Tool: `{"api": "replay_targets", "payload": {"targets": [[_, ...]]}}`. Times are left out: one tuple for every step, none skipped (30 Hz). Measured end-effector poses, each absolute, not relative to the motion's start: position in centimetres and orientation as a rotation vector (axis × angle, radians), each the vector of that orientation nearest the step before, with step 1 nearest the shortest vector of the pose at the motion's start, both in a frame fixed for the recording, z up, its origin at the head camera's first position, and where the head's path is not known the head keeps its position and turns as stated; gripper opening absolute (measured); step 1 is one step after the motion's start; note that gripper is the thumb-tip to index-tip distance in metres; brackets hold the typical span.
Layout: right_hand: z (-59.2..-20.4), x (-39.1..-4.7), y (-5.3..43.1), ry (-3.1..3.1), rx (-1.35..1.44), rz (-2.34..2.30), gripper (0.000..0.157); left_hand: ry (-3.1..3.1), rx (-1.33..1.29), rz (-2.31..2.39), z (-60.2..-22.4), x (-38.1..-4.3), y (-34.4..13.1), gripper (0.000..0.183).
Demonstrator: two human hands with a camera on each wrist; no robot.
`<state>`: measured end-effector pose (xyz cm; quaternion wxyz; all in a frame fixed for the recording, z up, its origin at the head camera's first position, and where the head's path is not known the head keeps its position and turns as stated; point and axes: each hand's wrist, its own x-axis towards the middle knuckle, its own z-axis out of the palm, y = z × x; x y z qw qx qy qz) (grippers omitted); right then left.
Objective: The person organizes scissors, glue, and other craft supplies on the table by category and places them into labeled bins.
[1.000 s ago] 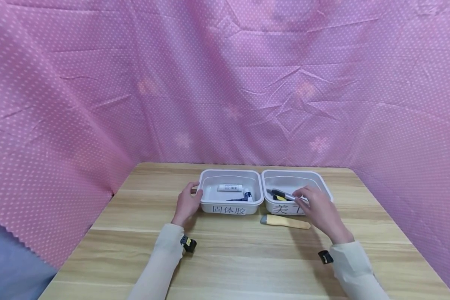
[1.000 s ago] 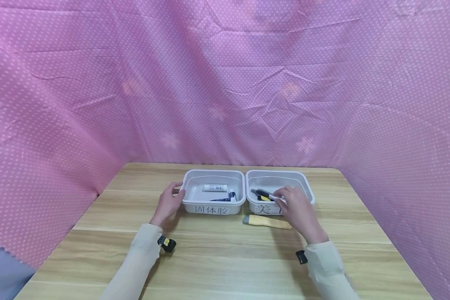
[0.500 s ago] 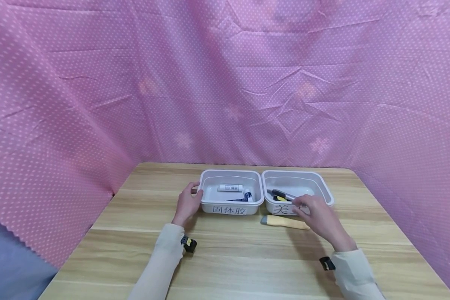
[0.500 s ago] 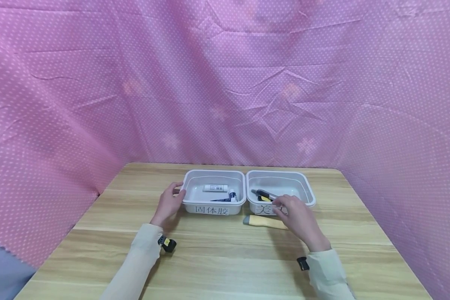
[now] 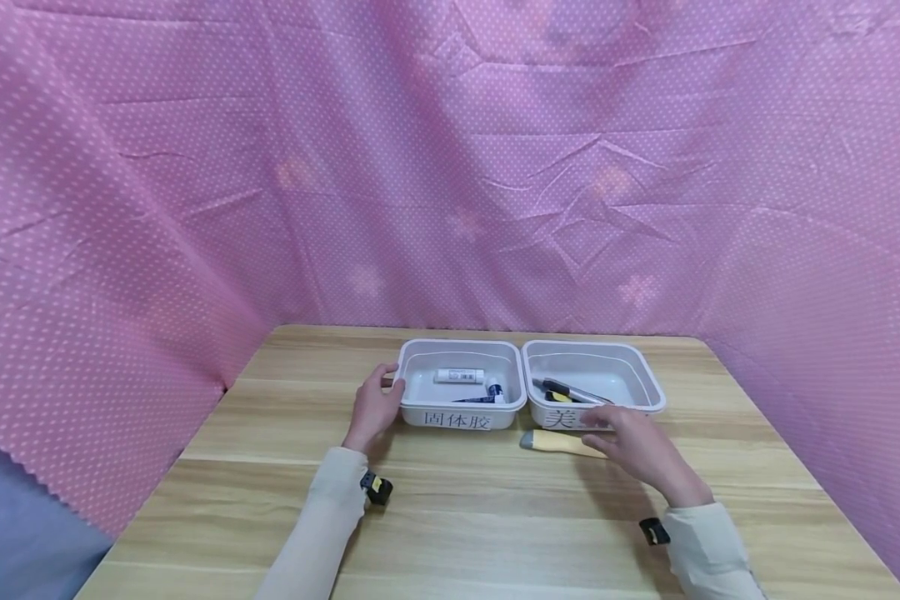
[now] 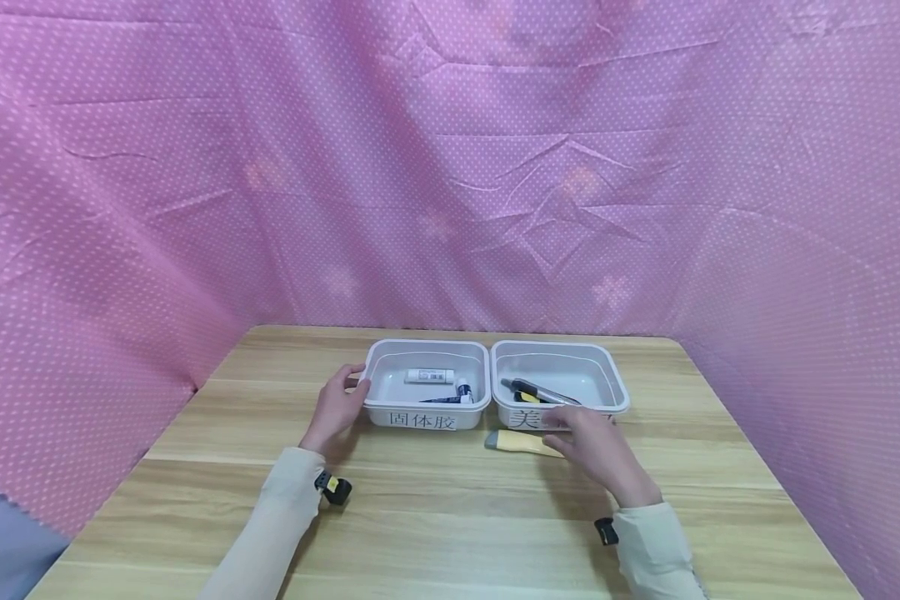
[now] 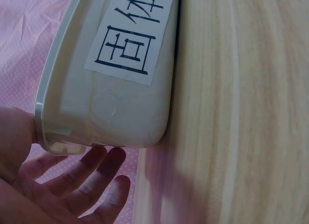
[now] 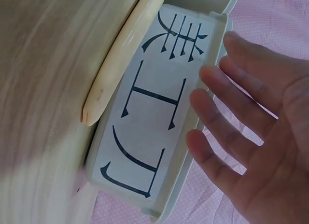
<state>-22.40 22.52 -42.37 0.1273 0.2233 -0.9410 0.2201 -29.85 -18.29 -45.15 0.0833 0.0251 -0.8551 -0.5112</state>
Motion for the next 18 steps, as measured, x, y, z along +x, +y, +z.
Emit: {"api": "replay_targets", "payload": {"targets": [[-42.44,-22.37,22.52,-2.744,0.660,0.637,0.026,-2.553,0.073,-1.529,-45.16,-29.83,-18.29,0.043],[-42.52,-22.36,22.54,-2.751,0.672,0.636,0.026,-2.554,0.070,-1.530,-45.17,-29.83,-18.30,0.044],[-42.61,-22.35,22.54,-2.759,0.685,0.643,0.027,-2.554,0.066,-1.530,-45.19,-29.83,-18.32,0.044],[-42.70,-22.34,22.55,-2.765,0.700,0.646,0.027,-2.555,0.066,-1.531,-45.18,-29.84,-18.32,0.044],[-42.80,-22.33,22.56,-2.774,0.714,0.645,0.028,-2.555,0.064,-1.534,-45.17,-29.83,-18.34,0.043],[-42.90,-22.33,22.58,-2.782,0.727,0.646,0.028,-2.556,0.065,-1.535,-45.17,-29.83,-18.35,0.043],[-42.98,-22.34,22.60,-2.789,0.739,0.640,0.029,-2.556,0.069,-1.537,-45.14,-29.82,-18.36,0.043],[-43.04,-22.33,22.62,-2.796,0.745,0.637,0.029,-2.557,0.071,-1.537,-45.11,-29.81,-18.37,0.043],[-43.10,-22.33,22.63,-2.798,0.751,0.632,0.030,-2.556,0.069,-1.533,-45.11,-29.80,-18.38,0.043],[-43.14,-22.33,22.62,-2.797,0.755,0.627,0.030,-2.556,0.071,-1.533,-45.08,-29.79,-18.38,0.043],[-43.18,-22.34,22.65,-2.792,0.760,0.622,0.030,-2.554,0.071,-1.535,-45.05,-29.77,-18.38,0.043],[-43.19,-22.34,22.65,-2.785,0.764,0.623,0.029,-2.552,0.071,-1.536,-45.02,-29.76,-18.36,0.043],[-43.21,-22.34,22.65,-2.776,0.767,0.617,0.029,-2.551,0.069,-1.538,-44.98,-29.75,-18.33,0.043],[-43.24,-22.31,22.63,-2.768,0.765,0.614,0.029,-2.551,0.067,-1.538,-44.97,-29.75,-18.31,0.043],[-43.28,-22.30,22.62,-2.760,0.767,0.610,0.028,-2.550,0.067,-1.539,-44.97,-29.75,-18.30,0.043],[-43.31,-22.26,22.61,-2.754,0.765,0.610,0.028,-2.551,0.066,-1.537,-44.94,-29.75,-18.30,0.043],[-43.36,-22.24,22.61,-2.745,0.771,0.602,0.027,-2.550,0.064,-1.536,-44.95,-29.74,-18.28,0.043],[-43.42,-22.23,22.59,-2.742,0.775,0.599,0.027,-2.552,0.063,-1.533,-44.98,-29.75,-18.27,0.043]]}}
